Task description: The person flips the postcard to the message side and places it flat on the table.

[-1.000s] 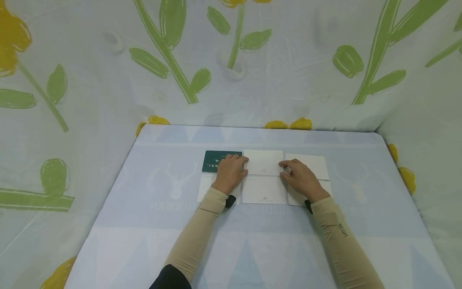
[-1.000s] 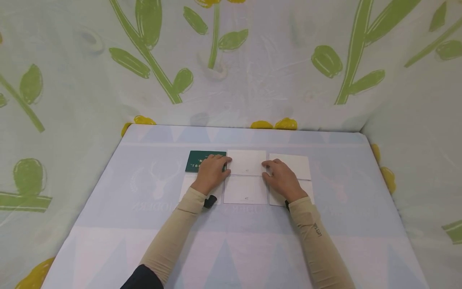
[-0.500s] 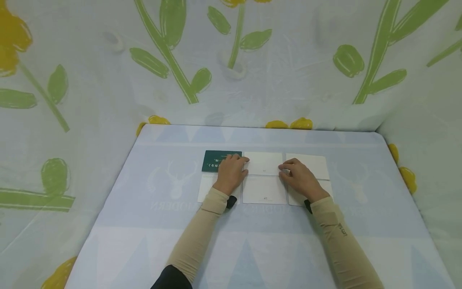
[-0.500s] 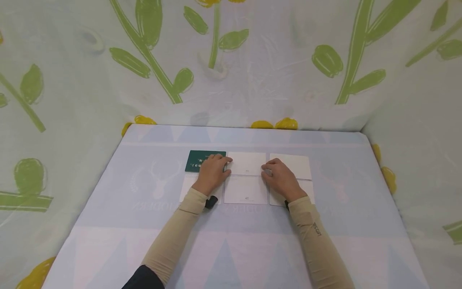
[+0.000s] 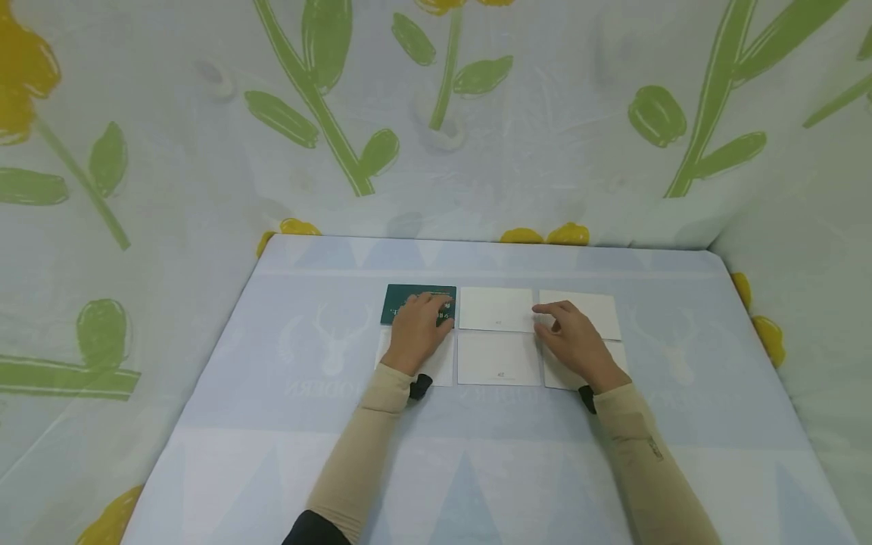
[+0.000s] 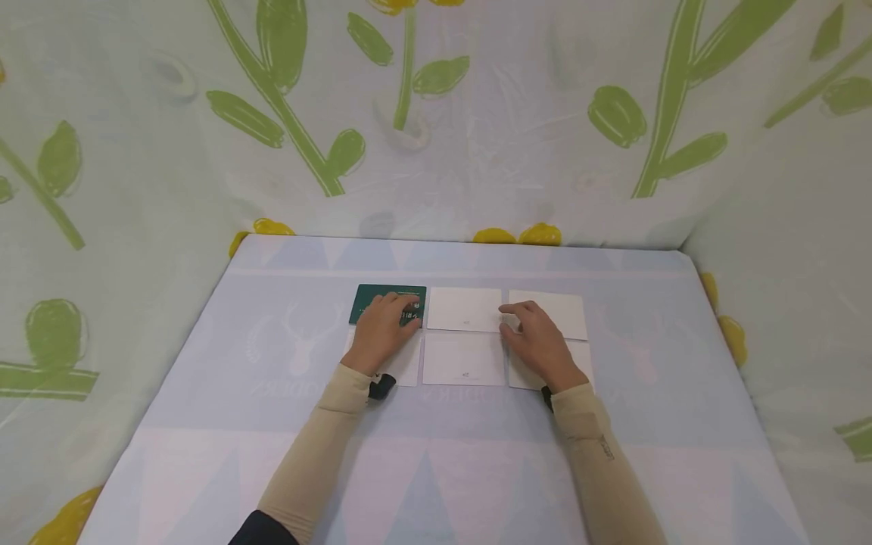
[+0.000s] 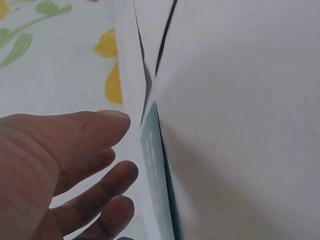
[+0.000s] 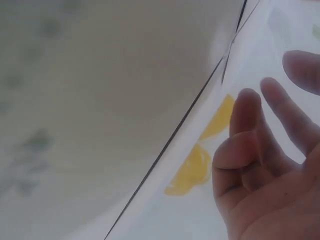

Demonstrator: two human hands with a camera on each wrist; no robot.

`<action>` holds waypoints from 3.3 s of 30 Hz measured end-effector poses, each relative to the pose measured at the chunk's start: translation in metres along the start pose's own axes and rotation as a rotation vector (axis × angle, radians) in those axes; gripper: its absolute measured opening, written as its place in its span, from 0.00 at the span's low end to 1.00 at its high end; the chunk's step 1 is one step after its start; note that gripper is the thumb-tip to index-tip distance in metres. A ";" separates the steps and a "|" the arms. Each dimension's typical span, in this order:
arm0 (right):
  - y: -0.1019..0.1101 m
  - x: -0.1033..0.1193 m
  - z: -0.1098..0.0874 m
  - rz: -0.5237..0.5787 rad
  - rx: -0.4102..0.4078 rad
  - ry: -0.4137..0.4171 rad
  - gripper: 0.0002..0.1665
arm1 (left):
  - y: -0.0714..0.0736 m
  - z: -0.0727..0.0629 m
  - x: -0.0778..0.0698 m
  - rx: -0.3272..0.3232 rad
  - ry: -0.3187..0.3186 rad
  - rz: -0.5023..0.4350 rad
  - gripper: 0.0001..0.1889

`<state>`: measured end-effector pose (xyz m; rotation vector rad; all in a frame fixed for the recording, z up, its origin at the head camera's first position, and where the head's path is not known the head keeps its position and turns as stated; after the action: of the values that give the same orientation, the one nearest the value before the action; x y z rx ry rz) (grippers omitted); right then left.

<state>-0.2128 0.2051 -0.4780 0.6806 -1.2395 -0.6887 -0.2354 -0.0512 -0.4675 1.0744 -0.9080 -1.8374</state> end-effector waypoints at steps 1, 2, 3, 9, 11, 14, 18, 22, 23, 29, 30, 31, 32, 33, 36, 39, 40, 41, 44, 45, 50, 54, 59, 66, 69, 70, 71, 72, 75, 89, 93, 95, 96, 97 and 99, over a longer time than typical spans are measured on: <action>0.002 0.000 -0.001 0.001 -0.010 0.005 0.22 | 0.004 -0.002 0.004 -0.003 0.013 -0.007 0.22; 0.004 0.000 -0.002 0.003 -0.022 0.015 0.22 | 0.008 -0.003 0.007 -0.008 0.025 -0.010 0.22; 0.006 0.001 -0.002 0.007 -0.035 0.028 0.23 | 0.011 -0.005 0.011 -0.007 0.040 -0.014 0.22; 0.021 0.011 -0.003 0.036 -0.152 0.101 0.25 | 0.025 -0.010 0.043 0.017 0.119 -0.037 0.24; 0.025 0.014 -0.004 0.053 -0.195 0.120 0.25 | 0.028 -0.010 0.054 0.034 0.134 -0.041 0.25; 0.030 0.019 -0.004 0.083 -0.239 0.143 0.27 | 0.033 -0.007 0.070 0.067 0.154 -0.045 0.27; 0.030 0.021 -0.003 0.098 -0.244 0.144 0.28 | 0.039 -0.004 0.090 0.114 0.177 -0.058 0.29; 0.026 0.020 -0.001 0.097 -0.212 0.117 0.29 | 0.041 0.000 0.103 0.171 0.187 -0.085 0.31; 0.025 0.020 -0.001 0.098 -0.201 0.110 0.29 | 0.040 0.001 0.105 0.186 0.184 -0.090 0.31; 0.017 0.024 0.001 0.109 -0.152 0.087 0.31 | 0.037 0.007 0.112 0.243 0.155 -0.101 0.33; 0.016 0.025 0.001 0.111 -0.146 0.084 0.31 | 0.036 0.008 0.113 0.250 0.149 -0.101 0.34; 0.015 0.027 0.002 0.112 -0.140 0.083 0.32 | 0.035 0.009 0.114 0.258 0.146 -0.098 0.34; 0.014 0.028 0.002 0.109 -0.135 0.081 0.32 | 0.034 0.010 0.114 0.265 0.140 -0.094 0.34; 0.013 0.029 0.002 0.106 -0.131 0.081 0.32 | 0.033 0.011 0.115 0.271 0.135 -0.091 0.35; 0.011 0.032 0.003 0.107 -0.116 0.082 0.33 | 0.029 0.015 0.116 0.288 0.117 -0.079 0.36; 0.009 0.037 0.004 0.106 -0.107 0.092 0.35 | 0.025 0.018 0.117 0.310 0.108 -0.076 0.38; 0.009 0.038 0.005 0.107 -0.104 0.095 0.35 | 0.023 0.018 0.118 0.319 0.106 -0.073 0.38; 0.008 0.040 0.005 0.107 -0.100 0.100 0.36 | 0.023 0.019 0.118 0.328 0.108 -0.072 0.39; 0.004 0.043 0.006 0.102 -0.090 0.105 0.37 | 0.020 0.020 0.118 0.354 0.115 -0.069 0.41; 0.003 0.044 0.007 0.100 -0.084 0.102 0.37 | 0.019 0.021 0.118 0.361 0.114 -0.066 0.41; -0.008 0.051 0.010 0.073 -0.029 0.075 0.40 | 0.016 0.024 0.117 0.398 0.123 -0.050 0.43; -0.019 0.058 0.015 0.034 0.001 0.068 0.41 | 0.015 0.026 0.116 0.413 0.120 -0.046 0.43; -0.035 0.065 0.023 -0.002 0.019 0.086 0.42 | 0.015 0.028 0.116 0.421 0.112 -0.031 0.43; -0.055 0.080 0.032 -0.009 0.078 0.111 0.43 | 0.012 0.031 0.116 0.433 0.101 -0.018 0.43; -0.064 0.087 0.038 -0.028 0.106 0.109 0.45 | 0.010 0.030 0.118 0.442 0.112 -0.006 0.43; -0.067 0.089 0.040 -0.036 0.115 0.108 0.45 | 0.010 0.030 0.118 0.444 0.118 -0.005 0.43; -0.070 0.092 0.042 -0.041 0.123 0.109 0.46 | 0.011 0.031 0.117 0.444 0.123 -0.009 0.43; -0.073 0.093 0.044 -0.047 0.130 0.109 0.46 | 0.011 0.031 0.117 0.445 0.129 -0.011 0.43; -0.080 0.099 0.049 -0.059 0.147 0.117 0.47 | 0.013 0.031 0.115 0.447 0.145 -0.015 0.42; -0.111 0.107 0.068 -0.155 0.215 0.057 0.50 | 0.015 0.035 0.109 0.454 0.102 0.075 0.40; -0.118 0.109 0.070 -0.174 0.238 0.059 0.50 | 0.016 0.036 0.109 0.449 0.108 0.080 0.38; -0.120 0.110 0.070 -0.184 0.245 0.064 0.50 | 0.016 0.036 0.109 0.443 0.110 0.077 0.38; -0.121 0.110 0.070 -0.193 0.245 0.066 0.50 | 0.016 0.036 0.110 0.442 0.111 0.076 0.38; -0.121 0.111 0.070 -0.200 0.244 0.068 0.50 | 0.016 0.035 0.110 0.439 0.113 0.072 0.39; -0.122 0.110 0.070 -0.209 0.239 0.067 0.50 | 0.016 0.035 0.111 0.435 0.116 0.069 0.40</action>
<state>-0.2725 0.0376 -0.4935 1.0341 -1.2098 -0.6883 -0.2978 -0.1501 -0.4771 1.3767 -1.2935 -1.5377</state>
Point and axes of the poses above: each hand's wrist, its own z-axis towards the middle knuckle, its own y-axis out of the back of the hand, x = y × z, the point moved 8 cm from there along z, towards the middle knuckle, and after that the axes turned 11 degrees about -x, right-handed, at the moved point
